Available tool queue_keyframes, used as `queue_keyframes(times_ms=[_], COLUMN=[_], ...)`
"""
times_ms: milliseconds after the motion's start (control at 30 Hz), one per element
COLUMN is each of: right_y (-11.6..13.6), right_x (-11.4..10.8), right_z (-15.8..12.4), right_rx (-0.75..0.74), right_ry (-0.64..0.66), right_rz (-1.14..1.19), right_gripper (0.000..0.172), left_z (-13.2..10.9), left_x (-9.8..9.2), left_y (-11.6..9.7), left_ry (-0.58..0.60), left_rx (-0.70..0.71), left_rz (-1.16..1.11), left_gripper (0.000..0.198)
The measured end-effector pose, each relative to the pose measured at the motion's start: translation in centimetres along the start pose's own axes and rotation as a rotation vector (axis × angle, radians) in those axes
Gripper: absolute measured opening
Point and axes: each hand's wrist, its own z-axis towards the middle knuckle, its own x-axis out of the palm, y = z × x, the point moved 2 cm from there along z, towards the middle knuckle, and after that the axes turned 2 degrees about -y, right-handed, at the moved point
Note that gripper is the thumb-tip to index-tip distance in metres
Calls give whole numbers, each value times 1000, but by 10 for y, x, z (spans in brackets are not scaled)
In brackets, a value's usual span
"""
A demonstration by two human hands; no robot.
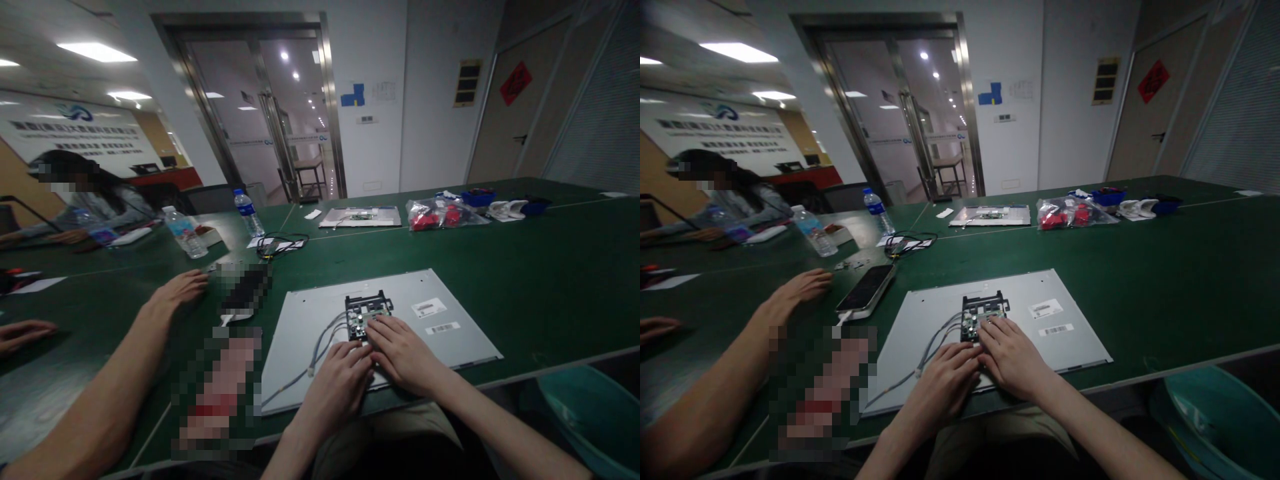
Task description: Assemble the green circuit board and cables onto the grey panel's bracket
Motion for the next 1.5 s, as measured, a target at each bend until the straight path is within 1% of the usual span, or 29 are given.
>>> queue_keyframes(times_ms=[100, 267, 500, 800, 1033, 1300, 1500], right_y=[-1, -1, -2, -2, -1, -1, -3], right_x=[0, 0, 2, -1, 0, 0, 2], right_z=[0, 0, 0, 2, 1, 1, 0], right_rx=[-3, -10, -12, -15, -8, -2, 6], right_ry=[0, -9, -17, 3, -9, -5, 16], right_rz=[10, 20, 19, -3, -2, 3, 16], right_gripper=[46, 46, 46, 45, 45, 45, 46], left_z=[1, 0, -1, -2, 0, -2, -2], left_x=[-6, -14, -8, 0, -5, -2, -4], left_y=[-3, -7, -3, -1, -5, -3, -5], left_ry=[20, 71, 88, 87, 48, 52, 41], left_rx=[-13, -29, -59, -86, -66, -57, -48], left_rz=[-35, -93, -107, -140, -147, -108, -86], left_gripper=[24, 35, 35, 34, 33, 34, 35])
